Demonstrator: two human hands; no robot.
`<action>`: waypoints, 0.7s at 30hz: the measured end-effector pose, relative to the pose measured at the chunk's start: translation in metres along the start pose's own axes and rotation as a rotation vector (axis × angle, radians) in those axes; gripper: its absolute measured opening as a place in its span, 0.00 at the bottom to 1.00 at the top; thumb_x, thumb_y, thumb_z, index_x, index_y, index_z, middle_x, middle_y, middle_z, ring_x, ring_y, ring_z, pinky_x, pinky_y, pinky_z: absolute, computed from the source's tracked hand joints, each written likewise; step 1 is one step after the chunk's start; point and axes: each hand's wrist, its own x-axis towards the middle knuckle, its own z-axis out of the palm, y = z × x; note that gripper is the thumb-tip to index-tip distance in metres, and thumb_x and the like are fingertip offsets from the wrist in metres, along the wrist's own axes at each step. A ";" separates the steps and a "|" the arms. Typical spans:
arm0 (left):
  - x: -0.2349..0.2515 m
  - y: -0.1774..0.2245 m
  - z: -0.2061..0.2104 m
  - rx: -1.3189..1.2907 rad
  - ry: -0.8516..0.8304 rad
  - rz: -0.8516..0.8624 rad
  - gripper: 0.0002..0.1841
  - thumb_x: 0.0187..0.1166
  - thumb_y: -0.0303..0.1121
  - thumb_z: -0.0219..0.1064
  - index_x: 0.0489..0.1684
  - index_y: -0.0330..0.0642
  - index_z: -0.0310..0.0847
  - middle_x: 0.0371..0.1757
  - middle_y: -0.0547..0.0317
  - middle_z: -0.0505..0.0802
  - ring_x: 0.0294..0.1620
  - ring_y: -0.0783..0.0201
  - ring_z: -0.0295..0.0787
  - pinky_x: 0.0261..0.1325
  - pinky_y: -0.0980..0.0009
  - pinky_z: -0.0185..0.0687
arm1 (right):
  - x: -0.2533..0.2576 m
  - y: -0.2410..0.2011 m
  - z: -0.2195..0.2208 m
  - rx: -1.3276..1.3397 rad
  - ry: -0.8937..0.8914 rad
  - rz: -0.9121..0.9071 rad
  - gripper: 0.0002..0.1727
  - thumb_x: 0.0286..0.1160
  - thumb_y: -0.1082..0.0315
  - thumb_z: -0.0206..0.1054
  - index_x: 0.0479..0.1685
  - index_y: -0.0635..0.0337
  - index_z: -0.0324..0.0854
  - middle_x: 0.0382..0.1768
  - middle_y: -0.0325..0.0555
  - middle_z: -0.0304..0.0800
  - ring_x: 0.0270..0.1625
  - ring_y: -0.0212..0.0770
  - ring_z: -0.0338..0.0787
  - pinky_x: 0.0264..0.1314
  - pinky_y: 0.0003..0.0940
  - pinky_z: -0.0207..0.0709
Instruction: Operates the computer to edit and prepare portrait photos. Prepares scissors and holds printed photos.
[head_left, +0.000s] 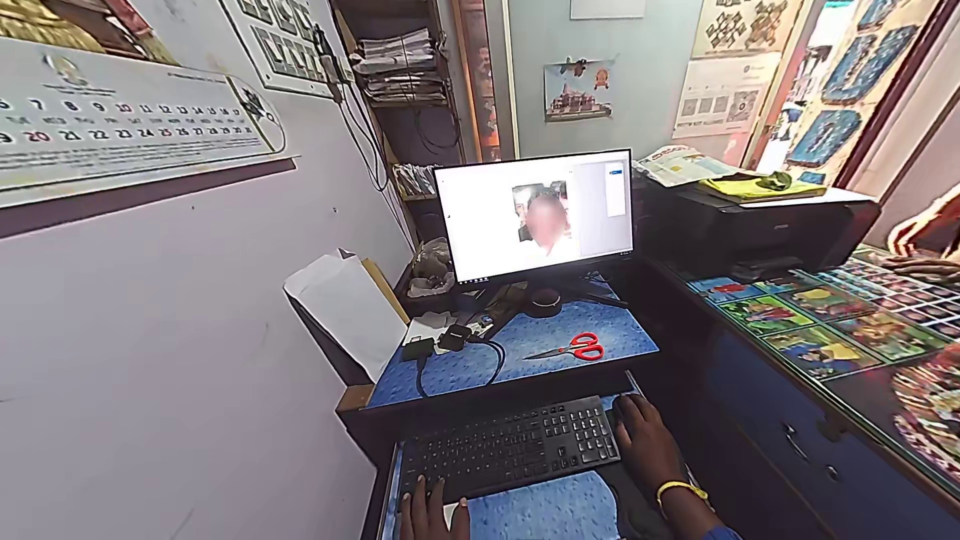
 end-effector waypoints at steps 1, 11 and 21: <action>0.000 0.000 -0.001 -0.002 -0.004 -0.003 0.32 0.81 0.55 0.56 0.77 0.43 0.78 0.90 0.40 0.66 0.91 0.32 0.54 0.87 0.39 0.53 | -0.001 -0.001 -0.002 -0.006 -0.014 -0.011 0.29 0.73 0.53 0.60 0.76 0.44 0.80 0.80 0.47 0.77 0.82 0.49 0.76 0.79 0.49 0.75; -0.001 0.000 0.000 -0.009 -0.005 -0.002 0.32 0.81 0.55 0.56 0.78 0.44 0.77 0.91 0.40 0.65 0.91 0.32 0.53 0.87 0.38 0.53 | -0.001 0.000 -0.001 0.003 -0.010 -0.020 0.27 0.73 0.53 0.59 0.73 0.45 0.83 0.79 0.48 0.78 0.82 0.50 0.76 0.80 0.49 0.74; -0.001 -0.001 0.002 -0.051 0.034 -0.015 0.32 0.80 0.54 0.57 0.77 0.42 0.78 0.91 0.37 0.64 0.91 0.30 0.52 0.86 0.36 0.53 | -0.001 0.003 0.003 -0.030 0.032 -0.033 0.26 0.74 0.54 0.58 0.71 0.47 0.85 0.77 0.50 0.80 0.80 0.53 0.78 0.79 0.50 0.74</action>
